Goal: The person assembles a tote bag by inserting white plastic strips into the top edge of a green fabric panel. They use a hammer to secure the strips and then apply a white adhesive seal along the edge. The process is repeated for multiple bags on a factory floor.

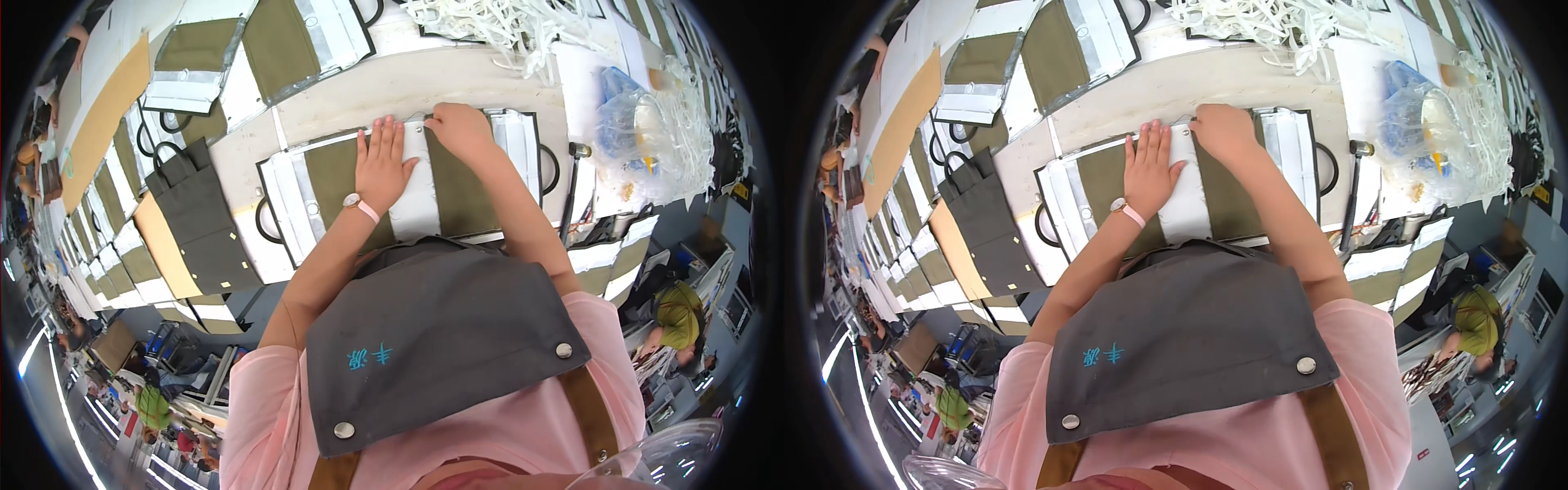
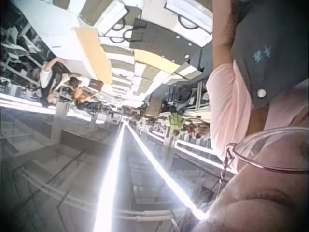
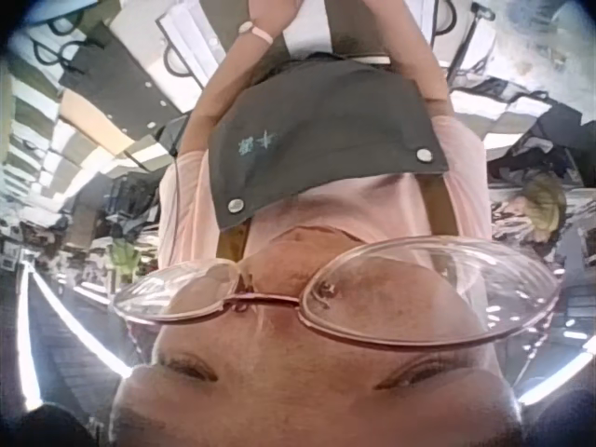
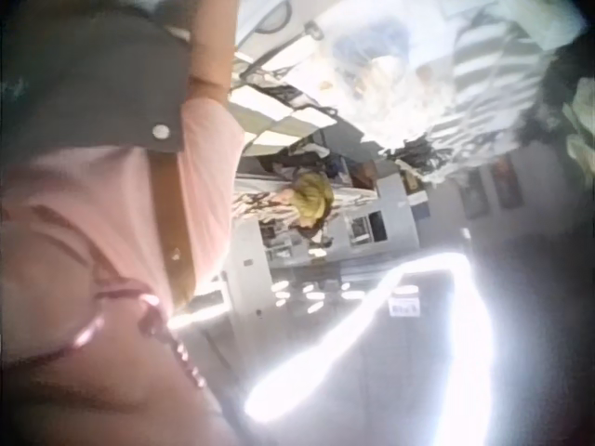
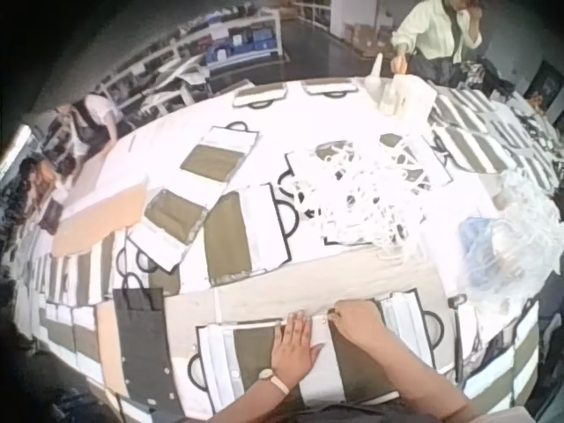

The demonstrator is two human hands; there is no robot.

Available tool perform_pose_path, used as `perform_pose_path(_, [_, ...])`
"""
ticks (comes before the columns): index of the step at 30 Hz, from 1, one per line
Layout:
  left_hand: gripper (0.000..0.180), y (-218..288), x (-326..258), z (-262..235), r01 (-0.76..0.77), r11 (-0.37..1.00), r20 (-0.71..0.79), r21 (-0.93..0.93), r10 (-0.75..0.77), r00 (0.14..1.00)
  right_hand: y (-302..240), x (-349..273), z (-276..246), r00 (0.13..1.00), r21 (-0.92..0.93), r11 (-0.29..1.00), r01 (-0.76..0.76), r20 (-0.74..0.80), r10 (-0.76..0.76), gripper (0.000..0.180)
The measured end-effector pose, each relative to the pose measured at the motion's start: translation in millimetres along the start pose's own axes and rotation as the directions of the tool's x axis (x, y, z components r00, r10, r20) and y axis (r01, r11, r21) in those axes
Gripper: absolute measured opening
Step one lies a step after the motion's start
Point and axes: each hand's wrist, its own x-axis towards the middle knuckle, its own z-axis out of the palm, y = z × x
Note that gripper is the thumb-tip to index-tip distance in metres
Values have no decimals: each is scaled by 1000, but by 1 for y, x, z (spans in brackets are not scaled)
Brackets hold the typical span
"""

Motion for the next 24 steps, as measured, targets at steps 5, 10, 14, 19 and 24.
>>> perform_pose_path(5, [68,1,-3,-2,22,1000,-9,-8,-22,1000,42,-10,-23,971,394,890,-230,158,181,28])
perform_pose_path(10, [66,4,-2,-5,2,1000,-17,10,-2,1000,53,-6,-16,979,484,857,-177,173,105,28])
perform_pose_path(14, [65,4,-1,-5,2,1000,-19,17,-2,1000,56,1,-12,982,354,920,-168,142,124,26])
perform_pose_path(19, [65,4,1,-3,-16,998,-32,61,18,999,58,5,3,990,208,969,-130,78,116,25])
perform_pose_path(24, [64,6,3,-5,-26,996,-15,87,27,1000,61,9,2,984,209,966,-150,131,124,25])
